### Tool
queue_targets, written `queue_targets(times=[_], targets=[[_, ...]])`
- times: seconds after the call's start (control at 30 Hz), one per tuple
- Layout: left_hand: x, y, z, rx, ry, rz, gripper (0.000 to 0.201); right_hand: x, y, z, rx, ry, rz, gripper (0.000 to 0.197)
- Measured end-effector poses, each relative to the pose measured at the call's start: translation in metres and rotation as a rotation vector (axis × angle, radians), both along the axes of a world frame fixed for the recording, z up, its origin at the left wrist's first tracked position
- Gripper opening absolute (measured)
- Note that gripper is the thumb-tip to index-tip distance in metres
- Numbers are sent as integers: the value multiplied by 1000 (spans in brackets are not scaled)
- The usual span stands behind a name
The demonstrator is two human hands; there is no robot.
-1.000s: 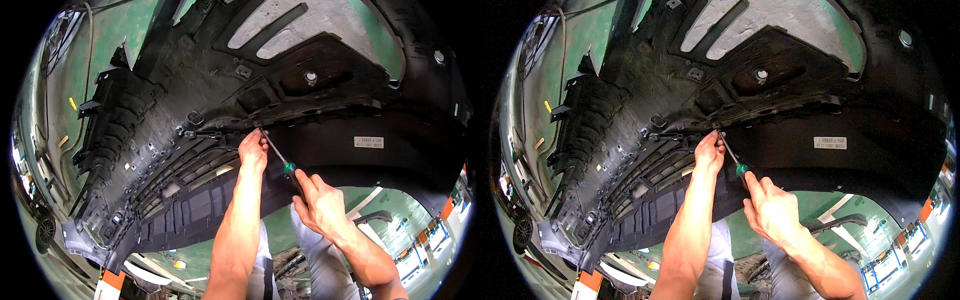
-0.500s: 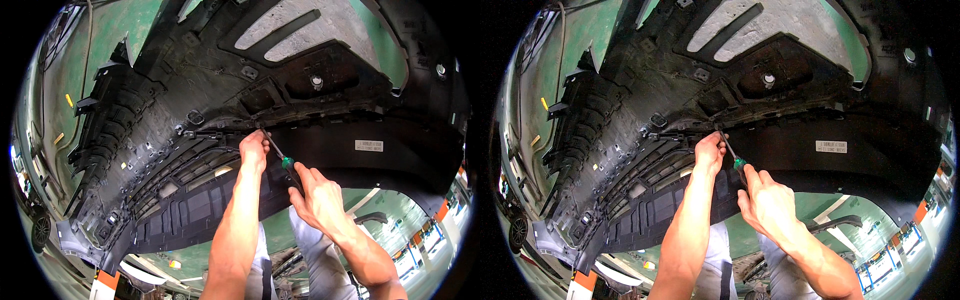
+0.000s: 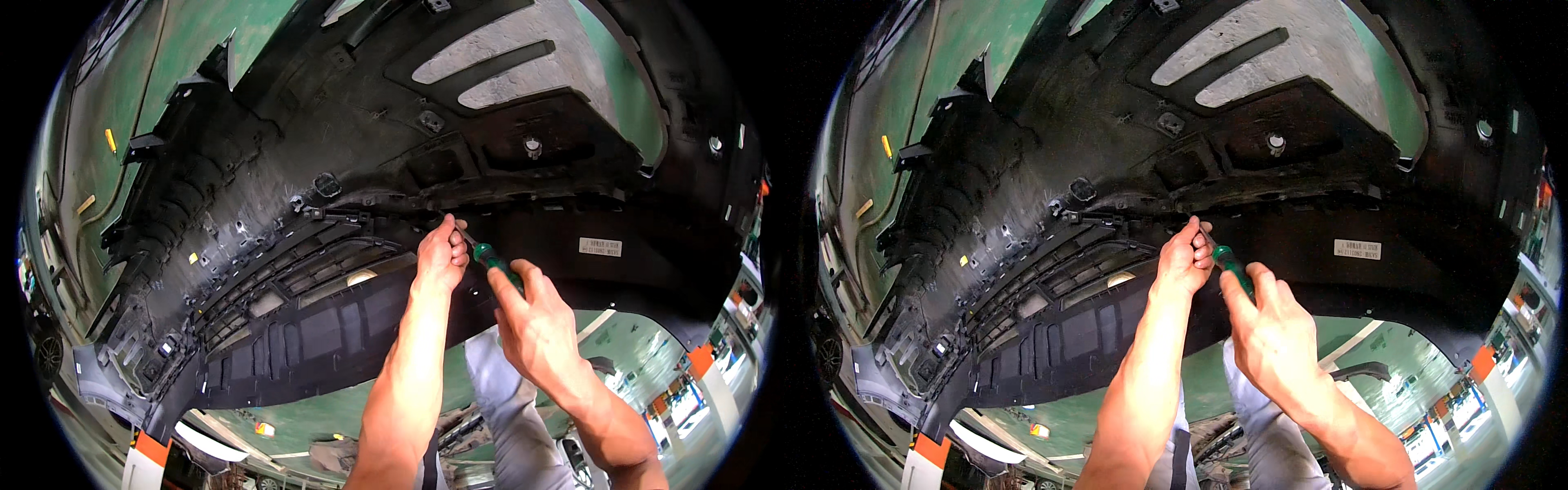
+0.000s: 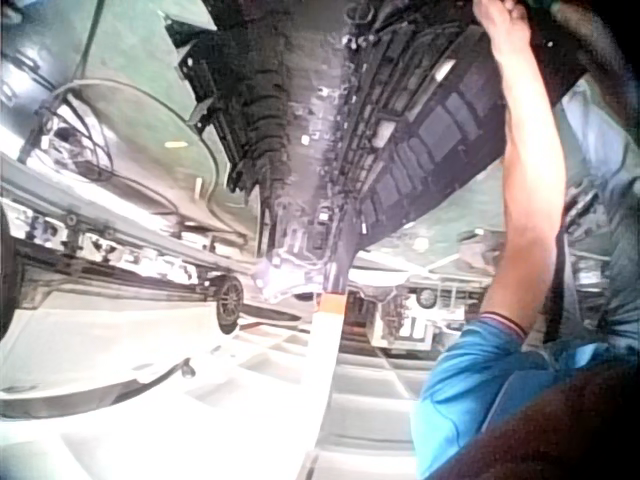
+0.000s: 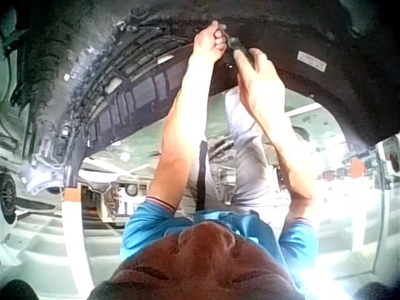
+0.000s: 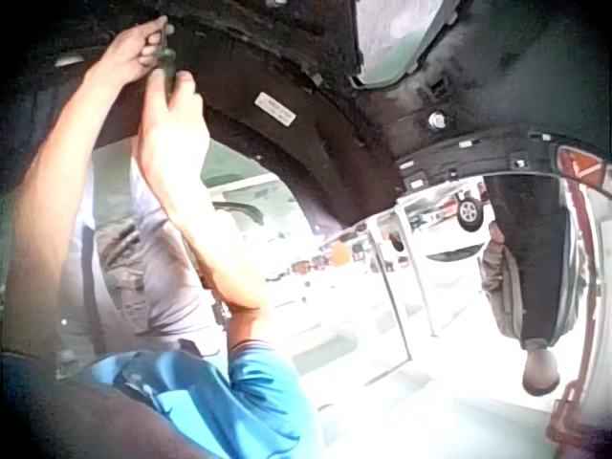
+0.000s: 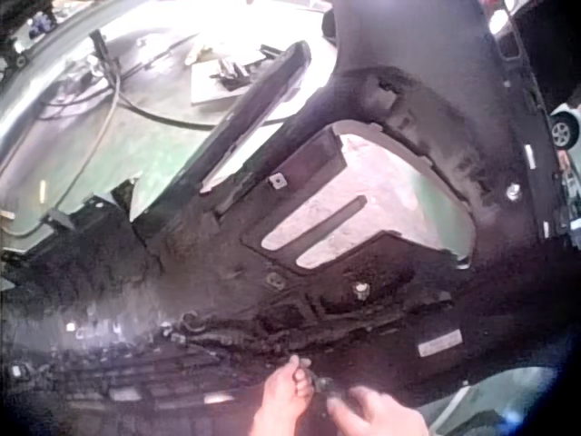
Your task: The person uses a screwdriver to remove fasteners from a detached car bumper, then flips the bumper and continues removing fasteners from the opposite side. The person handles the bumper and fasteners throughout the process.
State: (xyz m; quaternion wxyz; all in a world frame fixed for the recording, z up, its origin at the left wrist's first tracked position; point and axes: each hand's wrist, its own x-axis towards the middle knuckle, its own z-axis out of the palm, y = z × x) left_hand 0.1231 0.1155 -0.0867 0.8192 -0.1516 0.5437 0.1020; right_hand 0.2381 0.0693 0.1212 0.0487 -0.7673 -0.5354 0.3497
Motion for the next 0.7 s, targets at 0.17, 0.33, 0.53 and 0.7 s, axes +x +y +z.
queue_targets(times=[0.17,0.33,0.53,0.7], targets=[[2,-1,2,21,34,-49,32,-11,3,-5,-246,218,-552,35],[2,0,2,46,49,-86,35,-20,6,-4,-294,383,-807,36],[-7,1,4,202,67,-208,36,-17,6,-7,-1,-110,-60,28],[-38,-22,39,452,102,-446,38,-3,18,-4,-474,529,-1081,44]])
